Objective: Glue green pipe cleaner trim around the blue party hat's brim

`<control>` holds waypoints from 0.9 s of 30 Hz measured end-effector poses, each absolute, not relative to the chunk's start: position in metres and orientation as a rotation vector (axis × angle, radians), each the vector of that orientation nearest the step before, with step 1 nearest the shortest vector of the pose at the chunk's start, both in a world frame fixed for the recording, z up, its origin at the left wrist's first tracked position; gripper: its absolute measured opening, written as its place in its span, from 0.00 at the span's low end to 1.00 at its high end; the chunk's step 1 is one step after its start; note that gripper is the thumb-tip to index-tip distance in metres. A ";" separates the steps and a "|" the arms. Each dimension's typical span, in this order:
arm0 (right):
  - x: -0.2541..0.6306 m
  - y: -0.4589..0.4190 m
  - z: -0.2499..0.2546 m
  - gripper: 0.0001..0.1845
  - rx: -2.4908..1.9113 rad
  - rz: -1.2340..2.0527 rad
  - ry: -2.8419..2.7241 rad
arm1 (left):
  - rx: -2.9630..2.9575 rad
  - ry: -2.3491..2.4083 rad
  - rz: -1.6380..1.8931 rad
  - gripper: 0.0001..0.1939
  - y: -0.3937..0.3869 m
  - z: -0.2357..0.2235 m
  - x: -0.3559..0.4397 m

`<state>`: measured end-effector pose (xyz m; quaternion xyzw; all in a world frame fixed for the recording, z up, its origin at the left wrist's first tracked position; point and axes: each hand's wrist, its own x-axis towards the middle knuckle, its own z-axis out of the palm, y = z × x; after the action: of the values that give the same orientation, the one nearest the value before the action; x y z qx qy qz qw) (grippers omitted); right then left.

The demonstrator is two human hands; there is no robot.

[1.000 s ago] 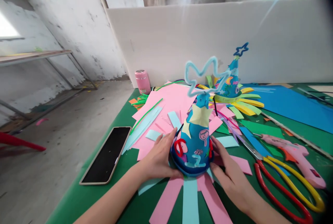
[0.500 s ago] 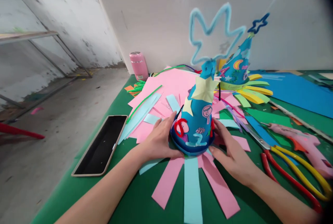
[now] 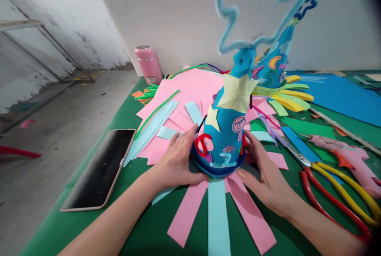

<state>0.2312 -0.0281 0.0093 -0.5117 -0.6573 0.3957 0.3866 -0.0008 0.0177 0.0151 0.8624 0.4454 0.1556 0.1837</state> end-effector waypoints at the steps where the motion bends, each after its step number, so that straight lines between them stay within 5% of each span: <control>1: 0.231 -0.028 0.010 0.42 -1.308 1.005 -1.674 | 2.427 1.261 0.438 0.59 0.018 0.015 -0.001; 18: 0.232 -0.026 0.013 0.41 -1.387 0.963 -1.696 | 2.362 1.297 0.408 0.61 0.014 0.017 0.001; 27: 0.224 -0.040 0.011 0.53 -1.522 0.341 -1.936 | 2.421 1.275 0.486 0.59 0.015 0.014 0.001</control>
<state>0.2239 -0.0397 0.0106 -0.5796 -0.7374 0.1299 0.3217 0.0011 0.0146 0.0139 0.8568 0.4514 0.1722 0.1804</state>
